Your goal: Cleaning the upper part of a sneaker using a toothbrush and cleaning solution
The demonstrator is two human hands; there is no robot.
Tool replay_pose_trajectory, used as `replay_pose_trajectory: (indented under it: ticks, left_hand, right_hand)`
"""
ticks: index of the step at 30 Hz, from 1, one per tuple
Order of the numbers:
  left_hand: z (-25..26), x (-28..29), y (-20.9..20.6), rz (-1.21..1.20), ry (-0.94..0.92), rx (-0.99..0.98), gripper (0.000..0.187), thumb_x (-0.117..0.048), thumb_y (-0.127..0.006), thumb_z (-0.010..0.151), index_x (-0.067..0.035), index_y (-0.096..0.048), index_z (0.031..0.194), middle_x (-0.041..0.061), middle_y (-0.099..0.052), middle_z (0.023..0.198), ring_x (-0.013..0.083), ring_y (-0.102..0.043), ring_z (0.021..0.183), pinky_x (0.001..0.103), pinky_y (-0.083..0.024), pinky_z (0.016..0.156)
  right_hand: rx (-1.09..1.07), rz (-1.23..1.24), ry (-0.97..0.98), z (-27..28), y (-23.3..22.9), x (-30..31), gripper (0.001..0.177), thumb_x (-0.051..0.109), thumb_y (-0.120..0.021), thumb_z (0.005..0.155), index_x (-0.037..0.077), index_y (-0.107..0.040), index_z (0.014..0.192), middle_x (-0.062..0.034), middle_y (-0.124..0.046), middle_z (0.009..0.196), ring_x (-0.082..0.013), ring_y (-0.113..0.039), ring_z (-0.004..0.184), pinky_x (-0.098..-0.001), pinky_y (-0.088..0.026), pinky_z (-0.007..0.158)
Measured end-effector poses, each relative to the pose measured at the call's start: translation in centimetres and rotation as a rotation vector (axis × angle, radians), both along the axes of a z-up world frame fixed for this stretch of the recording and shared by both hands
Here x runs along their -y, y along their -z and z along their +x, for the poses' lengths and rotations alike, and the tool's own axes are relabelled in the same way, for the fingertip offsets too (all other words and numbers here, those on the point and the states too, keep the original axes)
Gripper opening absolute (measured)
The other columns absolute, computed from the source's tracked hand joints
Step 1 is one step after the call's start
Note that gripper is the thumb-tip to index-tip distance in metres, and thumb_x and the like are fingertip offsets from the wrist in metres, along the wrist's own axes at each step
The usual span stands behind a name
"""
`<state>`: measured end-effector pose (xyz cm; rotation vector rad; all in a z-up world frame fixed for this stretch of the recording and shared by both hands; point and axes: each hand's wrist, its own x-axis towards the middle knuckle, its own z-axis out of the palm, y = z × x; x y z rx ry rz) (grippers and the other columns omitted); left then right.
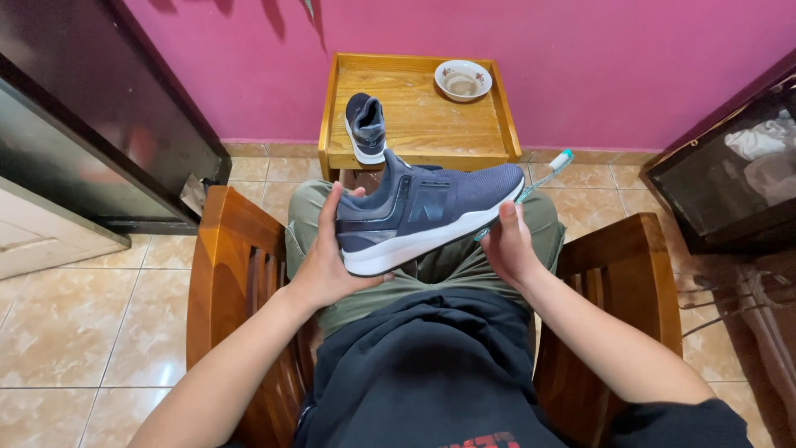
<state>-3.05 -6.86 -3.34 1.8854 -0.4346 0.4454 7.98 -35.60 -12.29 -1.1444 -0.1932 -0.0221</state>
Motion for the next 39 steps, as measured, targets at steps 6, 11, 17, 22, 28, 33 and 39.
replay_pose_trajectory:
  ticks: [6,11,17,22,28,33,39]
  left_hand:
    - [0.0,-0.3,0.0,0.011,-0.008,0.008,0.150,-0.022,-0.103,0.055,-0.006,0.002,0.161,0.024,-0.044,0.156,0.0459,-0.044,0.143,0.059,-0.035,0.119]
    - [-0.1,-0.7,0.0,0.010,0.009,-0.021,0.149,-0.024,-0.102,0.055,-0.006,0.000,0.162,0.024,-0.044,0.155,0.0455,-0.044,0.142,0.060,-0.036,0.118]
    - [0.0,-0.8,-0.7,0.000,0.000,-0.063,0.147,-0.022,-0.102,0.053,-0.007,-0.005,0.162,0.022,-0.046,0.154,0.0446,-0.045,0.142,0.059,-0.034,0.118]
    - [-0.1,-0.7,-1.1,-0.002,0.001,-0.103,0.141,-0.017,-0.099,0.055,-0.008,-0.006,0.161,0.021,-0.046,0.154,0.0444,-0.045,0.142,0.060,-0.034,0.118]
    - [-0.1,-1.5,-0.9,0.015,-0.005,-0.230,0.149,-0.025,-0.102,0.051,-0.011,-0.004,0.162,0.020,-0.045,0.154,0.0460,-0.043,0.143,0.063,-0.031,0.119]
    - [0.0,-2.2,-1.0,0.045,-0.051,-0.319,0.146,-0.028,-0.102,0.049,-0.018,-0.011,0.162,0.014,-0.052,0.151,0.0404,-0.047,0.141,0.059,-0.032,0.119]
    - [0.0,-1.6,-1.4,-0.046,-0.044,-0.144,0.134,-0.024,-0.103,0.047,-0.012,-0.024,0.155,0.012,-0.057,0.147,0.0345,-0.051,0.139,0.053,-0.033,0.120]
  right_hand:
    - [0.033,-0.085,-0.029,-0.4,-1.6,-0.4,0.077,0.065,-0.049,0.098,0.023,-0.022,0.156,-0.0116,-0.036,0.162,-0.0269,-0.039,0.145,-0.0545,-0.031,0.121]
    - [0.034,-0.141,-0.084,-0.1,-2.1,-0.9,0.088,0.071,-0.051,0.094,0.020,-0.019,0.159,-0.0170,-0.033,0.163,-0.0330,-0.035,0.147,-0.0581,-0.027,0.121]
    - [-0.027,-0.137,-0.119,3.1,3.6,1.3,0.085,0.071,-0.055,0.092,0.019,-0.024,0.152,-0.0182,-0.054,0.134,-0.0278,-0.062,0.107,-0.0490,-0.055,0.092]
    - [-0.070,-0.148,-0.155,3.5,4.2,1.8,0.075,0.069,-0.056,0.094,0.019,-0.029,0.143,-0.0155,-0.061,0.102,-0.0260,-0.069,0.075,-0.0394,-0.064,0.064]
    - [-0.106,-0.133,-0.194,2.3,3.6,1.4,0.070,0.064,-0.057,0.096,0.017,-0.028,0.139,-0.0203,-0.062,0.097,-0.0336,-0.072,0.074,-0.0395,-0.061,0.059]
    - [-0.163,-0.133,-0.259,0.1,0.6,0.0,0.067,0.058,-0.056,0.098,0.012,-0.026,0.137,-0.0228,-0.059,0.095,-0.0393,-0.071,0.075,-0.0417,-0.057,0.061]
    - [-0.022,-0.201,-0.240,1.4,1.2,1.0,0.102,0.066,-0.058,0.091,0.012,-0.006,0.160,-0.0282,-0.037,0.152,-0.0383,-0.054,0.125,-0.0565,-0.051,0.097]
